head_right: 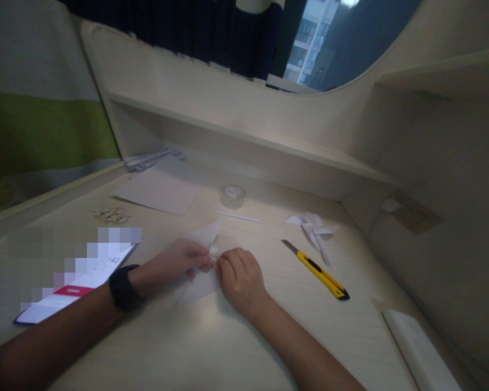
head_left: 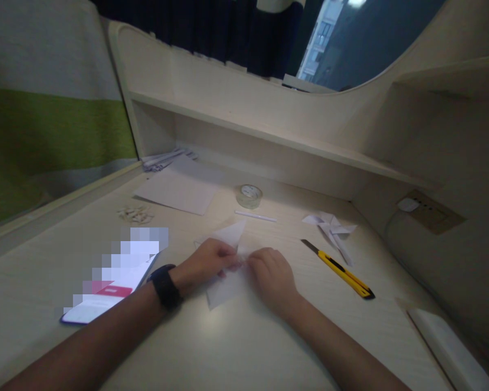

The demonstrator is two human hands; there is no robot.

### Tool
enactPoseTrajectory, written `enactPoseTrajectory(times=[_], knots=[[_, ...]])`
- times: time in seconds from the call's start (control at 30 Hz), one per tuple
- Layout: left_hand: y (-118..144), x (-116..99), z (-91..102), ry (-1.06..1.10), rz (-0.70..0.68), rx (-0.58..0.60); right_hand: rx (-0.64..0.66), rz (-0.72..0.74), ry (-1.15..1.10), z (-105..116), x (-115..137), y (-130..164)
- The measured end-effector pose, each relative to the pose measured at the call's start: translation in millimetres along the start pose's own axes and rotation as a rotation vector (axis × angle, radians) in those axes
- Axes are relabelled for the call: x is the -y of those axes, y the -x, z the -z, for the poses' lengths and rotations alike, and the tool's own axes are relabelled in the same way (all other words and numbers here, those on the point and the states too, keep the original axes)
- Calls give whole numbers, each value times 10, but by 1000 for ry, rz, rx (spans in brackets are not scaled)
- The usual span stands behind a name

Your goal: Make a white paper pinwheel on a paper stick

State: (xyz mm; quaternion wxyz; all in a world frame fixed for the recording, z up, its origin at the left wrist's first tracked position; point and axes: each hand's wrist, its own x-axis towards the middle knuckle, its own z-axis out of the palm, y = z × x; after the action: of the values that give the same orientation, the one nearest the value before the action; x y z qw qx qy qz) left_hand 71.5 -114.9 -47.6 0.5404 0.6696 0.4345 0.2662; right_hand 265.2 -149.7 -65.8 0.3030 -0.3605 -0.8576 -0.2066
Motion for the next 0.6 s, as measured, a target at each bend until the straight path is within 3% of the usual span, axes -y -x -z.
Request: enactPoseTrajectory(times=[0.43, 0.6], knots=[[-20, 62, 39, 12, -10, 22, 28, 124, 54, -37, -16, 42], [25, -26, 50, 66, 22, 13, -10, 47, 61, -48, -22, 31]])
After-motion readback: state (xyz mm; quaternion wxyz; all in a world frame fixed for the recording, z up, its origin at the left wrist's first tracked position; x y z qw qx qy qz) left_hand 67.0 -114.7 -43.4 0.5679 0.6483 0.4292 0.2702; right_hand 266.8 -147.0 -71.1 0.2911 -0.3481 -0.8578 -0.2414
